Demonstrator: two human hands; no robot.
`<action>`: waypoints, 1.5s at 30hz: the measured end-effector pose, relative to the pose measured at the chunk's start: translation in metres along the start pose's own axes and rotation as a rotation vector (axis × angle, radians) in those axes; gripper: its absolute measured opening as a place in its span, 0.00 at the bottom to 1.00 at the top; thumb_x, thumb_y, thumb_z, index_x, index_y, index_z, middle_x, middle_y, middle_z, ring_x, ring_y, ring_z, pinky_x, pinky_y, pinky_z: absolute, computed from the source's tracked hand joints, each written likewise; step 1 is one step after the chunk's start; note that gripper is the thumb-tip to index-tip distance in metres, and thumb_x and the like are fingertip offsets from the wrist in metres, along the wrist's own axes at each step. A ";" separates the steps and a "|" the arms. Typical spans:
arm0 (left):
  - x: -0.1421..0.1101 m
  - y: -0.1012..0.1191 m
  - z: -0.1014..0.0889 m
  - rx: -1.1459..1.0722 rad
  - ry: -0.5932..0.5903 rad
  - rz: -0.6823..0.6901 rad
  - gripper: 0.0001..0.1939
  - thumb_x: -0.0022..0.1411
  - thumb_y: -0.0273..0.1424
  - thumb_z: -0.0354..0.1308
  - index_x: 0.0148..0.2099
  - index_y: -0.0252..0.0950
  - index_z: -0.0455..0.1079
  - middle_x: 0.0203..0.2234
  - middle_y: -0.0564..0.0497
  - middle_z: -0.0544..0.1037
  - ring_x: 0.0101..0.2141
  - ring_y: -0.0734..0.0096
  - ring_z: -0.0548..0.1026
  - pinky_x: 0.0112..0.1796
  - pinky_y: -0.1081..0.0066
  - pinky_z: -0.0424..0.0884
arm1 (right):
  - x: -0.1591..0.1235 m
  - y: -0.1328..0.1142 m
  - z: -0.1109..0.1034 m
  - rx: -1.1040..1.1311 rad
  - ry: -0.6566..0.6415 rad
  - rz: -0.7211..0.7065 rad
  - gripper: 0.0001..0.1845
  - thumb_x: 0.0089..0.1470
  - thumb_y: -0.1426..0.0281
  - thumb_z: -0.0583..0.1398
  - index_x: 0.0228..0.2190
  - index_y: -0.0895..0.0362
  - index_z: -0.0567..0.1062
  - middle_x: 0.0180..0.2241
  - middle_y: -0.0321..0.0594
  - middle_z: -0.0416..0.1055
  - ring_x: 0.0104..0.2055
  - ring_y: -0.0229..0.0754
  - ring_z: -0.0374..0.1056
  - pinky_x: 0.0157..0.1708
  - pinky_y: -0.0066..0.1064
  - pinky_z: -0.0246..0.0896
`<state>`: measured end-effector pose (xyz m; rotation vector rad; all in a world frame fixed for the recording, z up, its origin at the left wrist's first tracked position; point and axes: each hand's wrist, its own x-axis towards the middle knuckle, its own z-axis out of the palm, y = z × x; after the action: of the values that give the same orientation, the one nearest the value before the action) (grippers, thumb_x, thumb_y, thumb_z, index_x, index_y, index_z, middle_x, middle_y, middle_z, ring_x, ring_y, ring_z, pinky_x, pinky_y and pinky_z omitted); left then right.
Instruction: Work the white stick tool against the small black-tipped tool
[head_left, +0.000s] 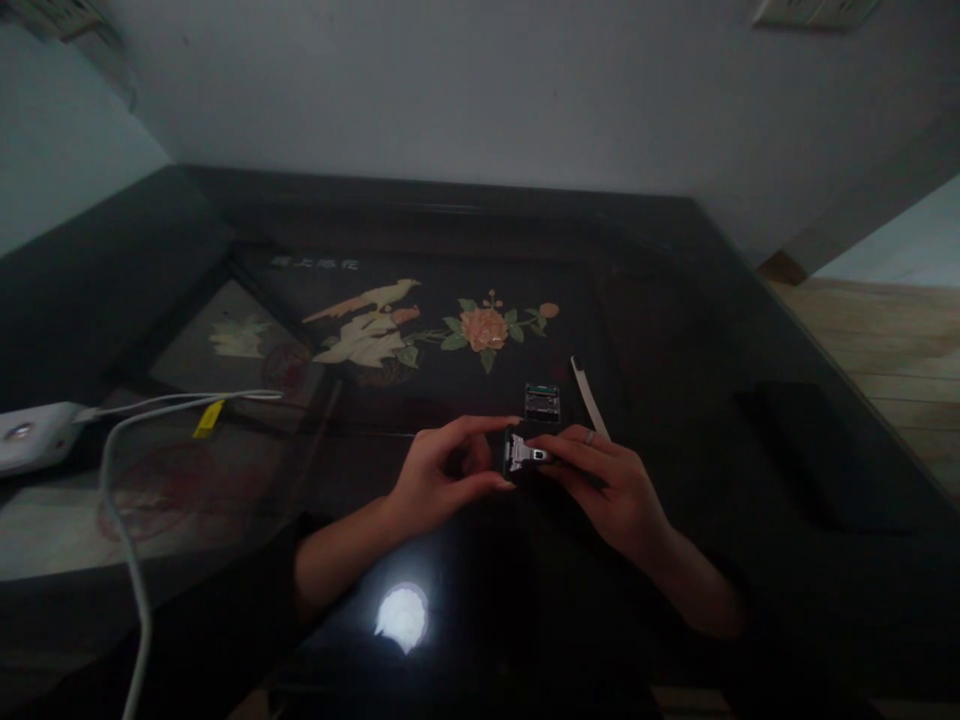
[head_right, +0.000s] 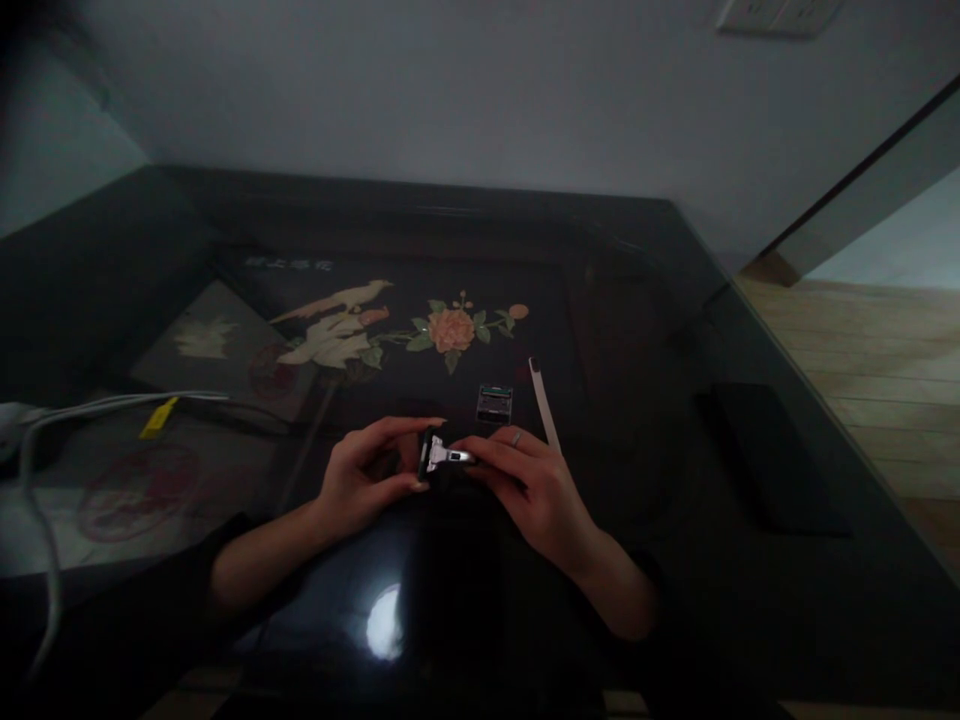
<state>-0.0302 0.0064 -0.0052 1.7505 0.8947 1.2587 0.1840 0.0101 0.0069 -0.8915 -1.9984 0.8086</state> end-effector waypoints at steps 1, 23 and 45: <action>0.000 0.000 0.000 0.004 -0.001 -0.008 0.24 0.54 0.39 0.66 0.51 0.33 0.72 0.19 0.58 0.69 0.20 0.79 0.66 0.24 0.79 0.65 | 0.000 0.000 0.000 -0.005 -0.001 0.002 0.13 0.60 0.72 0.58 0.45 0.52 0.78 0.33 0.39 0.74 0.35 0.40 0.72 0.35 0.30 0.70; 0.004 0.004 -0.002 0.044 -0.029 0.004 0.23 0.56 0.37 0.64 0.52 0.34 0.70 0.19 0.59 0.68 0.20 0.80 0.66 0.23 0.80 0.63 | -0.001 -0.006 0.002 -0.051 0.051 -0.010 0.16 0.58 0.78 0.59 0.47 0.53 0.77 0.34 0.39 0.73 0.36 0.38 0.72 0.35 0.27 0.69; 0.005 0.004 -0.003 0.003 -0.034 -0.096 0.23 0.55 0.38 0.65 0.52 0.34 0.70 0.18 0.59 0.67 0.20 0.78 0.66 0.24 0.77 0.64 | 0.000 -0.010 0.001 -0.112 0.073 0.015 0.16 0.58 0.77 0.58 0.46 0.53 0.77 0.34 0.39 0.74 0.35 0.39 0.71 0.34 0.29 0.70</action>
<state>-0.0312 0.0097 0.0006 1.7062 0.9498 1.1627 0.1799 0.0046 0.0143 -0.9866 -1.9905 0.6684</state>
